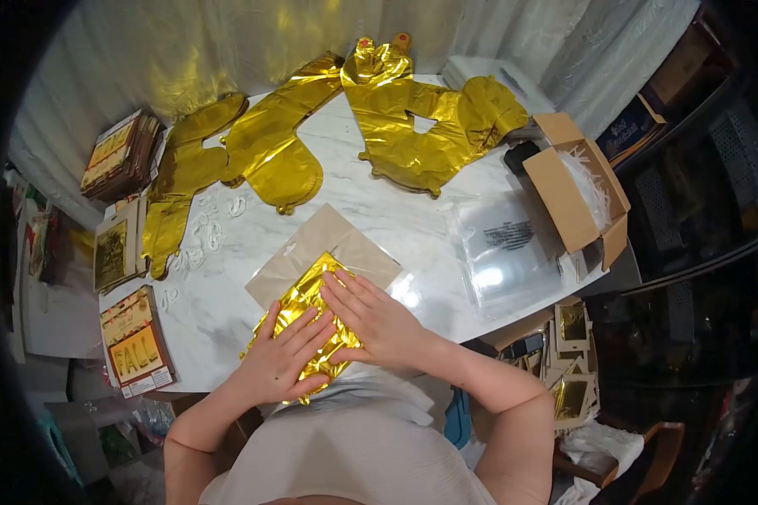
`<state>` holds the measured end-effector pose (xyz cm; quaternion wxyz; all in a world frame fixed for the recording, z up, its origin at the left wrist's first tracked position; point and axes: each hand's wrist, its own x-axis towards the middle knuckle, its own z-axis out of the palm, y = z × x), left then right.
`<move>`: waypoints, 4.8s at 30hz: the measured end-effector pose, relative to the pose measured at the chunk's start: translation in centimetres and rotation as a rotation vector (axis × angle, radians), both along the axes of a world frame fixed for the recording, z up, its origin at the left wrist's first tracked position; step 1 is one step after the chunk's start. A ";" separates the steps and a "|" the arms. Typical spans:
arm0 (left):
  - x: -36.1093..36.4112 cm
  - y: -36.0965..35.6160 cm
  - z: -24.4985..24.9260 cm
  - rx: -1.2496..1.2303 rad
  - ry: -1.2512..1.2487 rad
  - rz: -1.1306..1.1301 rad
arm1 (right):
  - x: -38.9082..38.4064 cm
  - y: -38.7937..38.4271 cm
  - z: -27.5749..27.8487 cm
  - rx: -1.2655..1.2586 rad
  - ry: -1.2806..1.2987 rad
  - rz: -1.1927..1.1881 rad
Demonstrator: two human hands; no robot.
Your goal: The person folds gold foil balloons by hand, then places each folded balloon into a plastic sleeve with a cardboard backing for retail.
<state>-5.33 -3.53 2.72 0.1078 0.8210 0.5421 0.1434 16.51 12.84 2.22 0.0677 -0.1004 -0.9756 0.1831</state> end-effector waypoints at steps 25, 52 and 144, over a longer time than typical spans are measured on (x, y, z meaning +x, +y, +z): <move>-0.1 -0.4 0.3 -0.009 0.046 -0.035 | -2.8 6.0 2.0 -0.496 -0.247 -0.387; -2.8 6.3 2.8 -0.579 -1.415 0.369 | -7.8 7.1 11.8 -0.480 -0.311 -0.012; -6.7 2.1 1.5 0.249 -0.109 0.132 | -2.3 1.9 -0.7 0.337 0.430 0.262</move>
